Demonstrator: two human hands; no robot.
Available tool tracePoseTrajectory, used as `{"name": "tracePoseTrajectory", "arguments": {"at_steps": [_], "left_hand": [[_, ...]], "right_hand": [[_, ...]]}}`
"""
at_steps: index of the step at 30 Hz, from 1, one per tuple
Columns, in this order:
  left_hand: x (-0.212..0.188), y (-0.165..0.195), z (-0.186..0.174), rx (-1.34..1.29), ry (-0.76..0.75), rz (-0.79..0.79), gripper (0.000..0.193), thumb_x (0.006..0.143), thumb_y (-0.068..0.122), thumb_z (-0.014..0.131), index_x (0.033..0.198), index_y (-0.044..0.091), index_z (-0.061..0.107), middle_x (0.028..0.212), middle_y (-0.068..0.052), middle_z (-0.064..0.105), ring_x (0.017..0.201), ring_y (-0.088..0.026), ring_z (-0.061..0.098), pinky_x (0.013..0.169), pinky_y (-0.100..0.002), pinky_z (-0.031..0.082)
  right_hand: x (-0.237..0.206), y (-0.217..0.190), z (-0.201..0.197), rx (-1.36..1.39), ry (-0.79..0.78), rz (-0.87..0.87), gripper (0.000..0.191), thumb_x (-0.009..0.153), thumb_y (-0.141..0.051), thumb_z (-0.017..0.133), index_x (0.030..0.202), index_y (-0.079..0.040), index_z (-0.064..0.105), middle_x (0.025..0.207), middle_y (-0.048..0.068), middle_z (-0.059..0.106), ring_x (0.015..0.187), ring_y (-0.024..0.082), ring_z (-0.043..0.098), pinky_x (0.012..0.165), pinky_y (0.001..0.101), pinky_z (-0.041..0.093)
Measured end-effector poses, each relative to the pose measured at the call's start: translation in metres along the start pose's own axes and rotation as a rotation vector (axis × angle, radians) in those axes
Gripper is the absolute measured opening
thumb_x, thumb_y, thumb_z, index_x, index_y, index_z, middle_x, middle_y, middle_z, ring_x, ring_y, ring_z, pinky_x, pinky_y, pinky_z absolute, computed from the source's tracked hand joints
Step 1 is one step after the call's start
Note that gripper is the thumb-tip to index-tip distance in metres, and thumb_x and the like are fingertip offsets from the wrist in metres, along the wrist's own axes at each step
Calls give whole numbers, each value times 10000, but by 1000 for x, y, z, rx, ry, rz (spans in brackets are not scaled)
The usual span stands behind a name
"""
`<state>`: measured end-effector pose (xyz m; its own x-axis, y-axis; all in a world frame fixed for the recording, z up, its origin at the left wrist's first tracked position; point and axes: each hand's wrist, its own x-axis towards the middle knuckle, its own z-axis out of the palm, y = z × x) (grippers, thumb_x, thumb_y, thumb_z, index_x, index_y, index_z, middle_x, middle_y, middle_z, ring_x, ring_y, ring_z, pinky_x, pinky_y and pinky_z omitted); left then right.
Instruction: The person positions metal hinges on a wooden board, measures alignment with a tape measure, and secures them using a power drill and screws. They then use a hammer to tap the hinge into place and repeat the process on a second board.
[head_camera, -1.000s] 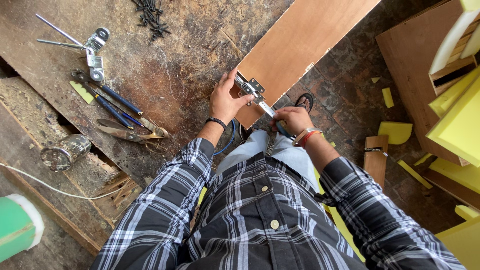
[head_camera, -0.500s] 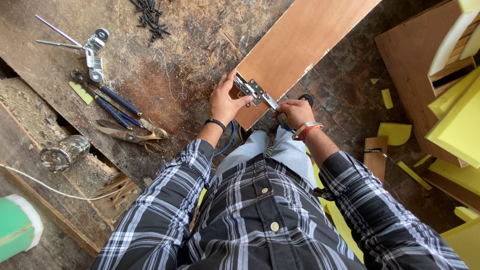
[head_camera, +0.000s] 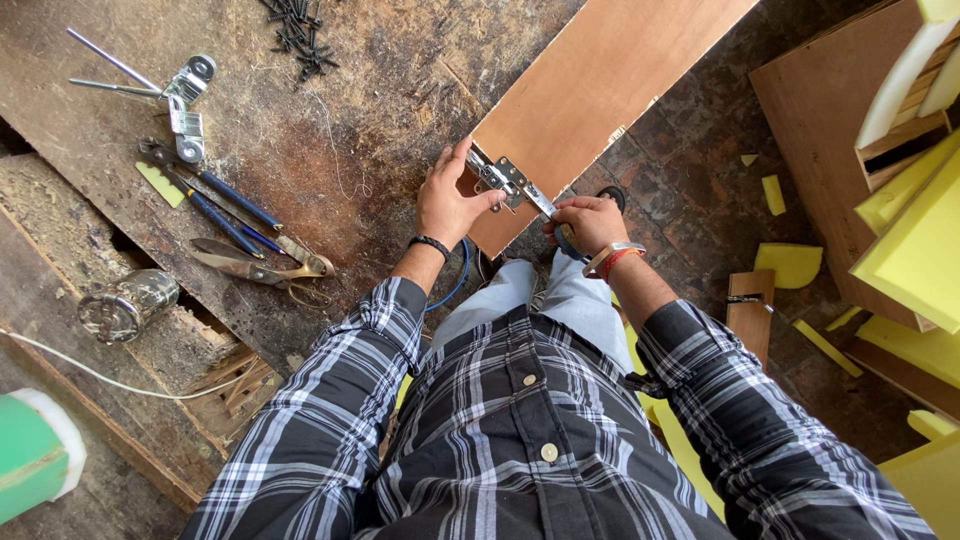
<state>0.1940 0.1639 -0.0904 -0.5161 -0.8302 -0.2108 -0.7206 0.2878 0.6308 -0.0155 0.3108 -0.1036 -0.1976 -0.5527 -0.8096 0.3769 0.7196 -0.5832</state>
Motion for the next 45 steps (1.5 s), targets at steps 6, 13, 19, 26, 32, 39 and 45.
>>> {"name": "tracePoseTrajectory", "arguments": {"at_steps": [6, 13, 19, 26, 32, 39, 45], "left_hand": [[0, 1, 0, 9, -2, -5, 1030, 699, 442, 943, 1542, 164, 420, 1506, -202, 524, 1428, -377, 460, 1125, -478, 445], [0, 2, -1, 2, -9, -19, 1034, 695, 447, 944, 1537, 157, 418, 1505, -203, 522, 1423, -368, 467, 1126, -469, 450], [-2, 3, -1, -30, 10, 0, 1015, 703, 409, 946, 1534, 145, 428, 1504, -201, 532, 1414, -370, 484, 1128, -463, 460], [-2, 2, -4, -93, 7, 4, 986, 715, 400, 924, 1537, 145, 442, 1520, -190, 543, 1425, -352, 511, 1152, -440, 479], [0, -1, -2, -27, 11, 29, 998, 712, 411, 935, 1536, 137, 443, 1497, -212, 539, 1446, -389, 453, 1142, -469, 445], [0, -2, -1, -20, 13, 22, 1003, 704, 417, 941, 1528, 138, 440, 1495, -215, 534, 1429, -386, 460, 1129, -478, 445], [1, 0, -2, 0, 2, 11, 1007, 709, 440, 940, 1529, 151, 431, 1501, -191, 536, 1430, -376, 462, 1117, -476, 448]], "right_hand": [[0, 0, 1, 11, 4, 0, 237, 931, -70, 632, 1136, 3, 725, 897, 138, 784, 726, 206, 771, 555, 307, 585], [-4, -6, 1, -22, 10, -1, 251, 930, -78, 632, 1154, -13, 727, 902, 133, 787, 736, 202, 772, 575, 296, 598], [-18, -2, 2, 107, -11, -21, 186, 940, -60, 634, 1028, 64, 740, 873, 168, 773, 710, 221, 759, 652, 318, 631], [-20, 31, 25, 28, -100, -28, 159, 914, -55, 638, 937, 67, 739, 823, 160, 767, 708, 228, 751, 666, 332, 622], [-10, 36, 37, 95, -100, -12, 154, 916, -59, 638, 955, 64, 722, 842, 155, 770, 727, 224, 763, 664, 330, 633], [-11, 28, 38, 16, -93, 39, 179, 939, -88, 637, 1005, 51, 729, 877, 155, 779, 730, 216, 758, 628, 333, 610], [-6, 30, 37, 5, -102, 34, 180, 941, -75, 626, 1010, 52, 735, 879, 158, 781, 745, 222, 766, 658, 324, 625]]}}
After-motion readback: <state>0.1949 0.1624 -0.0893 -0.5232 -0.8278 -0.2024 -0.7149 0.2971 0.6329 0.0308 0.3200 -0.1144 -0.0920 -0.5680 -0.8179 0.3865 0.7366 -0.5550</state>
